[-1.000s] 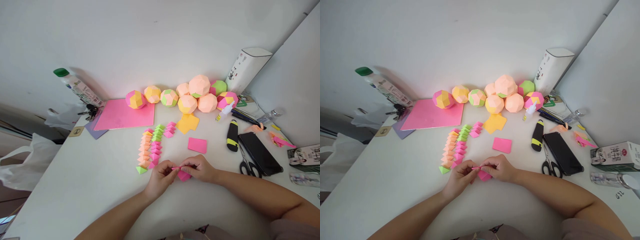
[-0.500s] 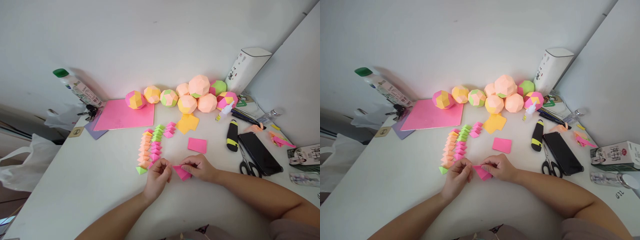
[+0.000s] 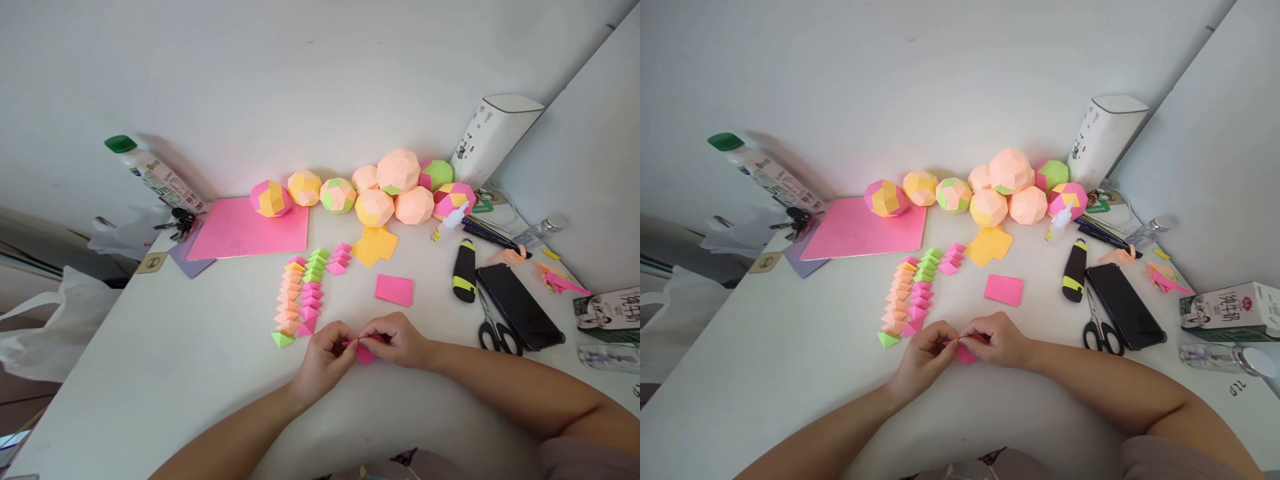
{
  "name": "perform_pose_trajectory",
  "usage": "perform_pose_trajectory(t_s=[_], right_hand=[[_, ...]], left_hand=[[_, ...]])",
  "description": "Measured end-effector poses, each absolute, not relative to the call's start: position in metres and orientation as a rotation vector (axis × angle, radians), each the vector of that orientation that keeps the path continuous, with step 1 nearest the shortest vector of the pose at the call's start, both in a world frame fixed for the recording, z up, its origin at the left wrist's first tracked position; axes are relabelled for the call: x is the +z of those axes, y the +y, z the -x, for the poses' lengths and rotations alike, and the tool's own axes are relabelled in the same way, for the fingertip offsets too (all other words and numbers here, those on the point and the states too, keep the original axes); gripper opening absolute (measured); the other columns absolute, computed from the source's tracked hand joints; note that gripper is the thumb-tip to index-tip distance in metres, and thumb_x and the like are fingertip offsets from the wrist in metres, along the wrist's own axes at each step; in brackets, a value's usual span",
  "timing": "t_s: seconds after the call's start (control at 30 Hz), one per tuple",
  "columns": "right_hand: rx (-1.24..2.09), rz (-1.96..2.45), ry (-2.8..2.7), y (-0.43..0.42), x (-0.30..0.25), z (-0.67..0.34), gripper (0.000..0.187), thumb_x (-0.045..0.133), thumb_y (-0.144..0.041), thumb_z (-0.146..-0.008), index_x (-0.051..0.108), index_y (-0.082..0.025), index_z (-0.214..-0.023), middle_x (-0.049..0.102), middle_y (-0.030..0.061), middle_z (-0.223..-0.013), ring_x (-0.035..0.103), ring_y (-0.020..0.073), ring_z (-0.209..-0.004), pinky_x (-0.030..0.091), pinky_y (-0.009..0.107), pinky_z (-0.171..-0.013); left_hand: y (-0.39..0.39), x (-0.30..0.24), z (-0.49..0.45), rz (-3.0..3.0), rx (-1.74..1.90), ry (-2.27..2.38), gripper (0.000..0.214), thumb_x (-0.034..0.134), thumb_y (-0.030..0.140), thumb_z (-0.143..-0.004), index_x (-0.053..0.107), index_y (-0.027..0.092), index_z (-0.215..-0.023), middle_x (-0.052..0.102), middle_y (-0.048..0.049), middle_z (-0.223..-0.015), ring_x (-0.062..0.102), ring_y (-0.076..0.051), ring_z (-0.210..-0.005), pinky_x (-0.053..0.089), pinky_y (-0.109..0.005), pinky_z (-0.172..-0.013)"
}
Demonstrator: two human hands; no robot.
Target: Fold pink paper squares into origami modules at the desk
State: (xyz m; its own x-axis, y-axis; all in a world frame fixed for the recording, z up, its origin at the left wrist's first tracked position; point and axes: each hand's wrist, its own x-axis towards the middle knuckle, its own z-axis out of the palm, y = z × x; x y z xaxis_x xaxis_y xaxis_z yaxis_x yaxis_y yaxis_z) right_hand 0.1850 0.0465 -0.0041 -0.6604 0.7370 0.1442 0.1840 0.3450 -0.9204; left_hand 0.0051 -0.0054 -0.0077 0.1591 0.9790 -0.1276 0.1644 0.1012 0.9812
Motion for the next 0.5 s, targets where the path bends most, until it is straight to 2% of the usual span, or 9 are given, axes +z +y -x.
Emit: perform_pose_trajectory(t_s=[0.13, 0.27, 0.37, 0.5], right_hand=[[1.318, 0.828, -1.987, 0.045, -0.003, -0.185, 0.014, 0.053, -0.016, -0.076, 0.063, -0.012, -0.066, 0.057, -0.0005, -0.054, 0.041, 0.0059, -0.044, 0.033, 0.016, -0.041], [1.404, 0.911, -1.852, 0.045, -0.003, -0.187, 0.01, 0.054, -0.016, -0.074, 0.057, -0.013, -0.064, 0.053, -0.0014, -0.053, 0.041, 0.006, -0.044, 0.033, 0.016, -0.04], [1.503, 0.951, -1.73, 0.046, -0.002, -0.188, 0.011, 0.054, -0.02, -0.078, 0.054, -0.014, -0.069, 0.052, -0.0014, -0.055, 0.045, 0.0071, -0.046, 0.037, 0.017, -0.043], [1.531, 0.877, -1.734, 0.047, -0.003, -0.187, 0.011, 0.057, -0.025, -0.081, 0.055, -0.015, -0.084, 0.06, 0.0023, -0.07, 0.051, 0.0082, -0.052, 0.042, 0.019, -0.048]], left_hand=[[-0.005, -0.004, -0.005, -1.241, 0.925, 1.229, 0.013, 0.057, 0.023, -0.078, 0.051, 0.016, -0.068, 0.048, 0.0022, -0.063, 0.04, -0.009, -0.054, 0.033, -0.021, -0.05], [-0.003, 0.0, -0.004, -1.077, 0.939, 1.22, 0.017, 0.059, 0.028, -0.075, 0.049, 0.017, -0.067, 0.043, 0.0045, -0.058, 0.036, -0.007, -0.049, 0.029, -0.02, -0.046], [-0.002, 0.002, -0.003, -0.999, 0.949, 1.225, 0.021, 0.062, 0.032, -0.072, 0.049, 0.017, -0.066, 0.042, 0.0056, -0.055, 0.035, -0.007, -0.047, 0.029, -0.02, -0.046], [-0.001, 0.004, -0.003, -0.985, 0.941, 1.215, 0.022, 0.063, 0.033, -0.072, 0.049, 0.018, -0.066, 0.042, 0.006, -0.053, 0.036, -0.007, -0.045, 0.028, -0.02, -0.045]])
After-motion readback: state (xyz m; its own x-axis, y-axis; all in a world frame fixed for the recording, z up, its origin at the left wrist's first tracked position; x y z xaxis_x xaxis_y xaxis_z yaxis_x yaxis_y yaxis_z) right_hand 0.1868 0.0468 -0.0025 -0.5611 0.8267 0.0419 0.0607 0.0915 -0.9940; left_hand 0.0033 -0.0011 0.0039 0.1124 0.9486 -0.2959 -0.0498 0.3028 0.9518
